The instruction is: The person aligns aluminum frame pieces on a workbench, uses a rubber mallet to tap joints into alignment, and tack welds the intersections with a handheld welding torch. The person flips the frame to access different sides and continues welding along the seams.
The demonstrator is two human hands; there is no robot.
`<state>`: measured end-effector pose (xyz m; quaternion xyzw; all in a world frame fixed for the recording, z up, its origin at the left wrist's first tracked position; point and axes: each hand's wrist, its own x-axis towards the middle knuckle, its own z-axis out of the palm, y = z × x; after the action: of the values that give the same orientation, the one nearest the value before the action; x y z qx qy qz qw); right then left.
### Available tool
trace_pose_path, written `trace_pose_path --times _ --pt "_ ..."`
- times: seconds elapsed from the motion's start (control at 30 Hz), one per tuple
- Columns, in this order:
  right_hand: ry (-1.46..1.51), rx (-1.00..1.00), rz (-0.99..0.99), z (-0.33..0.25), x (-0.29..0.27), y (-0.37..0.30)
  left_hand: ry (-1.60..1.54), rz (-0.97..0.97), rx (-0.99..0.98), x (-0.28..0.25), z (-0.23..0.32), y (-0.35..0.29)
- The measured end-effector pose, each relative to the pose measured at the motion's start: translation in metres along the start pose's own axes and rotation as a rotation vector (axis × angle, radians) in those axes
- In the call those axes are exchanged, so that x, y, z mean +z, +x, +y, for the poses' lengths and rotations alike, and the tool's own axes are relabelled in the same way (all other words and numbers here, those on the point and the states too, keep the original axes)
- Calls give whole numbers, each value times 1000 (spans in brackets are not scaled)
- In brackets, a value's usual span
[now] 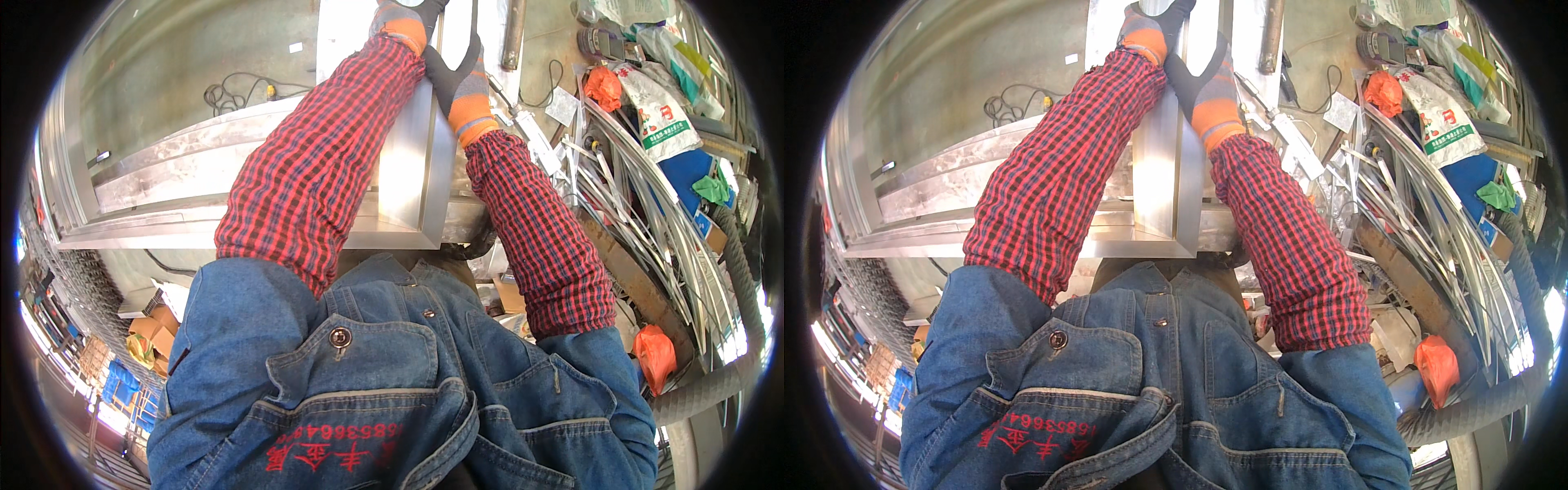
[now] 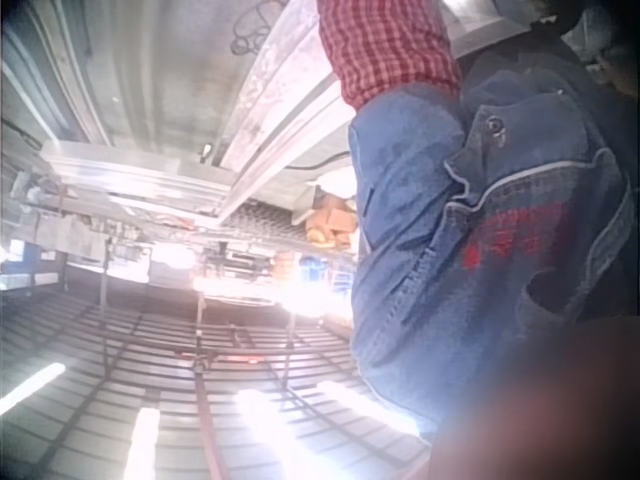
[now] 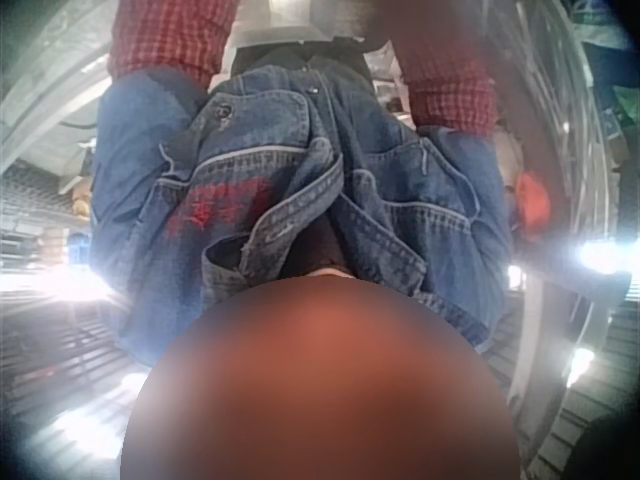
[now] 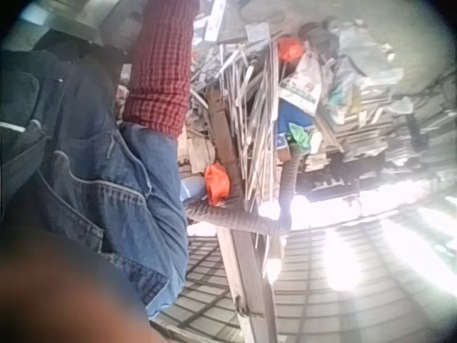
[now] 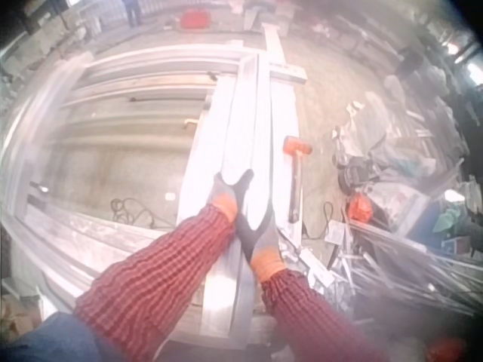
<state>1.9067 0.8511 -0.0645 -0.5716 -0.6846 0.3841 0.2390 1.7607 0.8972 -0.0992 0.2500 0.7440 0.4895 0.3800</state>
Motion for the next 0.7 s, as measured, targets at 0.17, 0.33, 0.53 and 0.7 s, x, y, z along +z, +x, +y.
trace_pose_path --times 0.17,0.33,0.53,0.7 --pt "-8 -31 -43 9 0 2 34 18 -19 1 0 0" --pt "-14 -77 -3 11 3 3 64 28 0 -1 7 -4" --pt "15 10 -18 6 -1 -3 321 48 -101 -3 15 -12" --pt "38 -43 48 4 -4 -4 469 -11 -149 2 20 -20"
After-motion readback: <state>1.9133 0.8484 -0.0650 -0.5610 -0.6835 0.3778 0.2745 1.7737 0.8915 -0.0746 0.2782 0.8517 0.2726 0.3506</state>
